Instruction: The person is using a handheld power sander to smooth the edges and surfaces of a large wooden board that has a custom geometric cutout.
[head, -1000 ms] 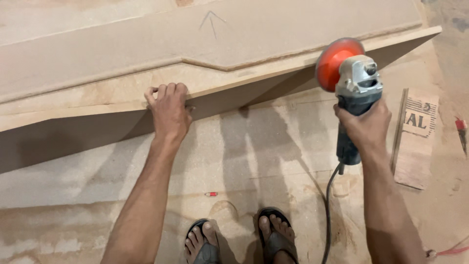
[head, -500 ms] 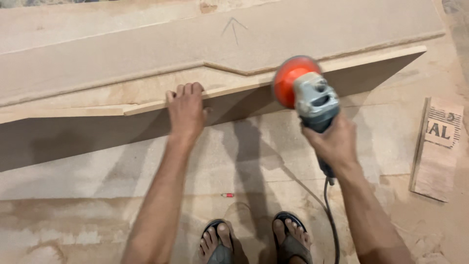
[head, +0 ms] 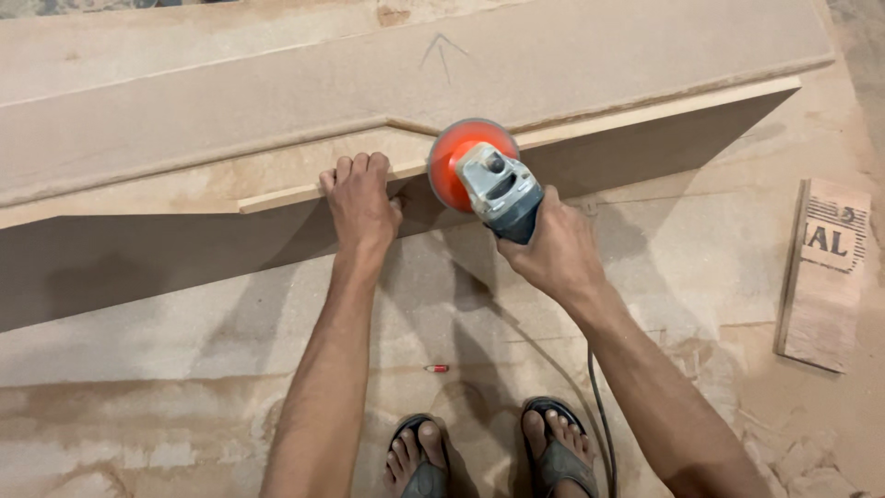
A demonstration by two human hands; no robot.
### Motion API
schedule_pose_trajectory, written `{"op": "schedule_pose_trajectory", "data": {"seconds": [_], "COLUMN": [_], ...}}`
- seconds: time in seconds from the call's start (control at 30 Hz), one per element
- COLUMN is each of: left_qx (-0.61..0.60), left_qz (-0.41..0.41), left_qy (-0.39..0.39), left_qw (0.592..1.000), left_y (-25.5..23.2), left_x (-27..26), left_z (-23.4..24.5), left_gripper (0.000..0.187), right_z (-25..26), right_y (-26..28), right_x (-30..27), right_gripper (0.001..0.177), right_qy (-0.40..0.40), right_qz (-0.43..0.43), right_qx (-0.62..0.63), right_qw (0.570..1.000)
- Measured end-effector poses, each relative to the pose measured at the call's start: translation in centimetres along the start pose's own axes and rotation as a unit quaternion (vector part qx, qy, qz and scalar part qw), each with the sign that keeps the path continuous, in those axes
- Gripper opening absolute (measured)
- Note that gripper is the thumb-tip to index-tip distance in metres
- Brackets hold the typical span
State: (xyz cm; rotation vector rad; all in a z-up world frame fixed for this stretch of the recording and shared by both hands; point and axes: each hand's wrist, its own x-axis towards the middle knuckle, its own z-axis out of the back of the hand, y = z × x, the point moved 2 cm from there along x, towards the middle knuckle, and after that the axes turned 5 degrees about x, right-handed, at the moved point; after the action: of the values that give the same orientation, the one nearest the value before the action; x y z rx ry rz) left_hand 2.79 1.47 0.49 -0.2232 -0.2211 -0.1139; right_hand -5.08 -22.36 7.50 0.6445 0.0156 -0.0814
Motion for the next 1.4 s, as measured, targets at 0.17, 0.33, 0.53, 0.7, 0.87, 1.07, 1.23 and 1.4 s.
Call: {"op": "schedule_pose_trajectory", "data": {"seconds": [0.17, 0.33, 0.53, 0.7, 0.87, 1.07, 1.23, 1.4], "left_qx": [-0.032, -0.042, -0.033, -0.033, -0.038, -0.009, -0.008, -0.019], "left_qz": [-0.011, 0.004, 0.012, 0.007, 0.009, 0.012, -0.007, -0.032], "left_qy": [-0.03, -0.005, -0.006, -0.007, 0.002, 0.008, -0.001, -0.016], "left_qw": [0.999, 0.999, 0.999, 0.999, 0.999, 1.0, 1.0, 0.999], "left_y": [0.0, 0.2, 0.2, 0.2, 0.3, 0.0, 0.3, 0.6], "left_x": [-0.5, -0.8, -0.8, -1.1, -1.0, -1.0, -0.3, 0.2], "left_z": [0.3, 0.4, 0.1, 0.1, 0.5, 0.5, 0.4, 0.0], "left_gripper": [0.047, 0.045, 0.045, 0.044, 0.043, 0.046, 0.048, 0.056], "right_z": [1.8, 3.9, 5.2, 6.5, 8.6, 8.8, 4.3, 0.7], "right_y": [-2.5, -5.4, -7.7, -10.7, -13.4, -13.3, -7.6, -2.3], "right_x": [-0.3, -0.5, -0.6, 0.2, 0.3, -0.4, -0.8, -0.7], "right_gripper": [0.06, 0.063, 0.05, 0.052, 0.054, 0.058, 0.069, 0.058], "right_qy": [-0.041, -0.063, -0.079, -0.092, -0.129, -0.153, -0.137, -0.071], "right_qz": [-0.012, -0.047, -0.075, -0.098, -0.095, -0.081, 0.05, 0.023], "right_qx": [-0.021, -0.031, -0.024, -0.037, -0.014, 0.02, 0.071, 0.023], "right_qw": [0.999, 0.996, 0.994, 0.99, 0.987, 0.985, 0.987, 0.997]}}
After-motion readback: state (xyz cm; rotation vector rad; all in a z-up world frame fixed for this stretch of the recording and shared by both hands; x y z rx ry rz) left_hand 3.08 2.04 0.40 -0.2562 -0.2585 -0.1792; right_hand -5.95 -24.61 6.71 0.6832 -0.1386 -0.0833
